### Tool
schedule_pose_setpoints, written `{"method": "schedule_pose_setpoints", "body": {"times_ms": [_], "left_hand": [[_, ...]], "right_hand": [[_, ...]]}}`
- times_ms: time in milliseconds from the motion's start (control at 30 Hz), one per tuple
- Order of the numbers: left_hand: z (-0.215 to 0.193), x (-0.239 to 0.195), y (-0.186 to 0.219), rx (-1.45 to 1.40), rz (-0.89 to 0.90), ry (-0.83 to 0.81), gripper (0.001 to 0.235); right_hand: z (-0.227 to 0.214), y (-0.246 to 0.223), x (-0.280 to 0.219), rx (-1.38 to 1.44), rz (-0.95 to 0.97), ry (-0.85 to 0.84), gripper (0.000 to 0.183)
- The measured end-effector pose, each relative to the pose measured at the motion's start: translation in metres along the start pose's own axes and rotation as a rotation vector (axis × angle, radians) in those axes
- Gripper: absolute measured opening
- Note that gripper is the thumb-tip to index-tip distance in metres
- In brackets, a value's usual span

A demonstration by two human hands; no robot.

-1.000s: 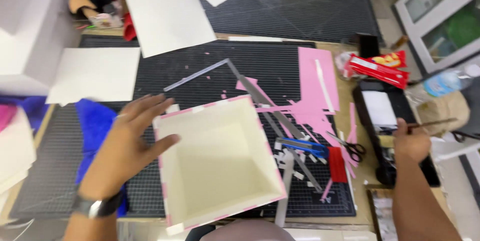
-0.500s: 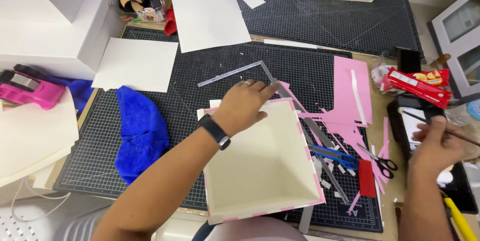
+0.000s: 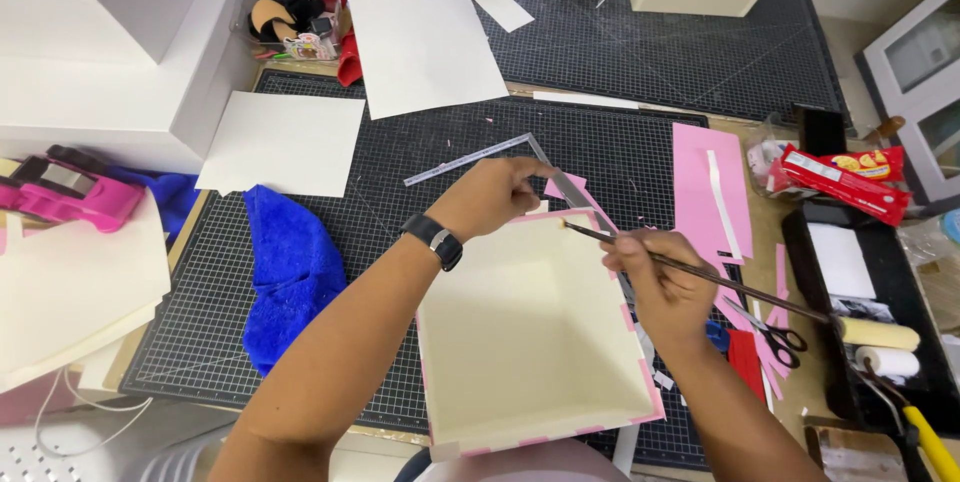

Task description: Decorating a cardboard box by gluing striped paper and trimming the edges with scissors.

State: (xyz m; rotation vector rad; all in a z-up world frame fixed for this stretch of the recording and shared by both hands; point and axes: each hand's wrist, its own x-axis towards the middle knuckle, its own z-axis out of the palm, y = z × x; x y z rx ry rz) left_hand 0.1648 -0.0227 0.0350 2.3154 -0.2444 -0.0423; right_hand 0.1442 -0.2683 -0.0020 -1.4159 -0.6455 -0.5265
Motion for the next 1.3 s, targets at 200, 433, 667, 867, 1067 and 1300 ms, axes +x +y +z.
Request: {"method": "schedule_pose_setpoints", "body": {"times_ms": [200,433,667,867,1067,1300], "left_hand": [[-0.007,-0.005,0.002,-0.102,-0.059,-0.046,0.045],[-0.002,0.006,-0.009,-0.327,-0.182,-0.05,0.041],[-0.003,0.008,-0.005,-0.417,-0.25,-0.054,0.049],[0.001,0.013,-0.009,-0.482,-0.281,-0.062,0.051],[-0.006,0.006,0.004,-0.495,-0.313,-0.067,0.054],[-0.004,0.008,-0.001,-0.489,-0.315,-0.09,0.057]], "right_hand": [[0.02,0.01,0.01,-0.054,-0.144,-0.133,0.02],[0.031,0.009,0.018,-0.12,-0.151,-0.159,0.016],[0.027,0.005,0.023,-0.212,-0.114,-0.184,0.014],[0.034,0.007,0.022,-0.244,-0.104,-0.193,0.015],[0.029,0.007,0.025,-0.236,-0.117,-0.179,0.018],[0.035,0.003,0.022,-0.231,-0.096,-0.166,0.017]]}}
